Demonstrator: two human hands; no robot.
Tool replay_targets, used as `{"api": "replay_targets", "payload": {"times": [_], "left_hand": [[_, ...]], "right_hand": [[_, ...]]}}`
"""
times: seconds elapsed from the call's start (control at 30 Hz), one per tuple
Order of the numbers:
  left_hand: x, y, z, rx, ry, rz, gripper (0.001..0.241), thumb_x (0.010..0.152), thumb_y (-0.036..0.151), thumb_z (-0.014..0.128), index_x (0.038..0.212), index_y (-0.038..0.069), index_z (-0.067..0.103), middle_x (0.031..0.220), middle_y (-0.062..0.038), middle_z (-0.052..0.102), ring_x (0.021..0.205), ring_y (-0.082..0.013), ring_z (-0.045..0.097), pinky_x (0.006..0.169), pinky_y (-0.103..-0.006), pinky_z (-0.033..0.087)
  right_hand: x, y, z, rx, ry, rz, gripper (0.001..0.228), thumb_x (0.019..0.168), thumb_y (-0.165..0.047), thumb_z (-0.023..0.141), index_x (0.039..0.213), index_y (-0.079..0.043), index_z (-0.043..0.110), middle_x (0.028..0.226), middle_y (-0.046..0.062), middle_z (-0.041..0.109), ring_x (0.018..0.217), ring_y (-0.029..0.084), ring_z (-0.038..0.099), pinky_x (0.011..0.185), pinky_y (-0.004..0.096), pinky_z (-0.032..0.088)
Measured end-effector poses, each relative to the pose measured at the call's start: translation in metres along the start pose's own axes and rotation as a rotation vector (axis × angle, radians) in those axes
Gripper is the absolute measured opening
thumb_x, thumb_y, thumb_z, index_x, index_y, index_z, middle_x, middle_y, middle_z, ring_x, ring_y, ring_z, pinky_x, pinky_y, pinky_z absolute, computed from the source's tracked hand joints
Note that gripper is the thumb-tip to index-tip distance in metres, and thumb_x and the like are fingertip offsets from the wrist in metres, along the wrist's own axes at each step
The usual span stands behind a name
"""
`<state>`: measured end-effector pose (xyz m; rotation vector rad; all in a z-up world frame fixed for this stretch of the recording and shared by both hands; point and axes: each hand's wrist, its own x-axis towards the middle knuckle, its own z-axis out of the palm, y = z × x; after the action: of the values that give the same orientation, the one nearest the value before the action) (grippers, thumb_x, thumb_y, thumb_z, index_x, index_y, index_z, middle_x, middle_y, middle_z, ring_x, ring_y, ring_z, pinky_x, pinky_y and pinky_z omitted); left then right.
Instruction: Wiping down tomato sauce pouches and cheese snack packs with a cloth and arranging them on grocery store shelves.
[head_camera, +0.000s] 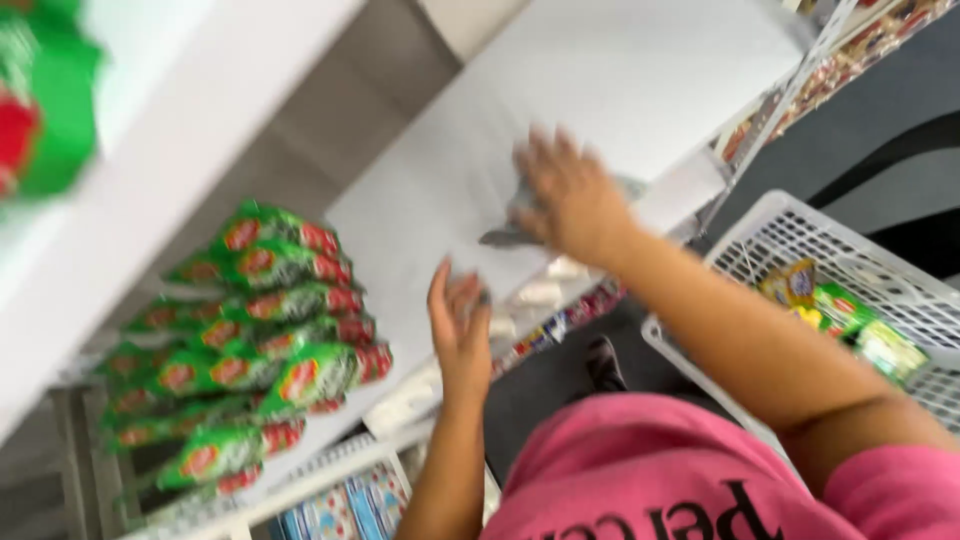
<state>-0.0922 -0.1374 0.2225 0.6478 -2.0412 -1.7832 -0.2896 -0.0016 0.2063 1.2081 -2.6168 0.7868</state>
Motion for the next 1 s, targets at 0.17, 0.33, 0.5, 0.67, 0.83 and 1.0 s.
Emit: {"api": "replay_targets", "payload": {"times": [0.17, 0.33, 0.5, 0.67, 0.83, 1.0], "left_hand": [[-0.036, 0.003, -0.034, 0.098, 0.014, -0.017, 0.061, 0.088, 0.0, 0.056, 0.148, 0.002, 0.043, 0.125, -0.018, 0.065, 0.111, -0.0241, 0.064, 0.097, -0.0337, 0.051], [-0.027, 0.015, -0.026, 0.202, 0.003, 0.137, 0.045, 0.095, 0.004, 0.058, 0.14, -0.002, 0.052, 0.108, -0.011, 0.073, 0.1, -0.0188, 0.069, 0.088, -0.029, 0.05], [-0.001, 0.016, -0.011, 0.24, -0.164, 0.362, 0.043, 0.095, -0.003, 0.058, 0.137, -0.003, 0.05, 0.107, -0.013, 0.071, 0.099, -0.0208, 0.07, 0.1, -0.0358, 0.056], [0.011, -0.014, -0.007, 0.388, -0.285, 0.403, 0.045, 0.089, -0.002, 0.06, 0.134, -0.002, 0.052, 0.104, -0.012, 0.074, 0.095, -0.0225, 0.073, 0.092, -0.0378, 0.061], [0.007, -0.014, -0.001, 0.416, -0.354, 0.382, 0.042, 0.086, -0.006, 0.063, 0.128, -0.001, 0.058, 0.096, -0.011, 0.075, 0.087, -0.0201, 0.075, 0.076, -0.0311, 0.059], [0.016, -0.011, -0.012, 0.287, -0.437, 0.609, 0.039, 0.092, -0.003, 0.059, 0.13, 0.004, 0.056, 0.092, -0.007, 0.074, 0.083, -0.0186, 0.069, 0.081, -0.0333, 0.058]], "right_hand": [[-0.026, -0.066, 0.078, -0.174, -0.2, 0.01, 0.085, 0.094, -0.075, 0.036, 0.154, -0.015, 0.043, 0.165, 0.024, 0.025, 0.152, 0.048, 0.015, 0.115, 0.066, 0.019], [-0.028, -0.135, 0.12, 0.089, -0.51, -0.359, 0.076, 0.072, -0.047, 0.074, 0.141, -0.019, 0.056, 0.167, 0.008, 0.029, 0.158, 0.044, -0.002, 0.121, 0.065, 0.006], [0.001, -0.076, 0.141, -0.027, -0.195, -0.21, 0.056, 0.087, -0.05, 0.059, 0.139, -0.03, 0.061, 0.16, -0.002, 0.043, 0.154, 0.028, 0.026, 0.123, 0.061, 0.017], [0.036, 0.126, 0.008, -0.33, -0.006, 0.22, 0.067, 0.108, -0.07, 0.026, 0.143, -0.024, 0.059, 0.149, 0.004, 0.058, 0.131, 0.034, 0.052, 0.106, 0.058, 0.034], [0.053, 0.143, -0.025, 0.125, 0.066, 0.815, 0.04, 0.117, -0.043, 0.049, 0.134, -0.015, 0.072, 0.09, 0.019, 0.078, 0.044, 0.032, 0.07, 0.045, 0.042, 0.062], [0.049, -0.018, 0.112, -0.144, 0.26, -0.271, 0.036, 0.094, -0.05, 0.058, 0.1, -0.023, 0.081, 0.127, 0.012, 0.071, 0.129, 0.042, 0.053, 0.108, 0.068, 0.034]]}}
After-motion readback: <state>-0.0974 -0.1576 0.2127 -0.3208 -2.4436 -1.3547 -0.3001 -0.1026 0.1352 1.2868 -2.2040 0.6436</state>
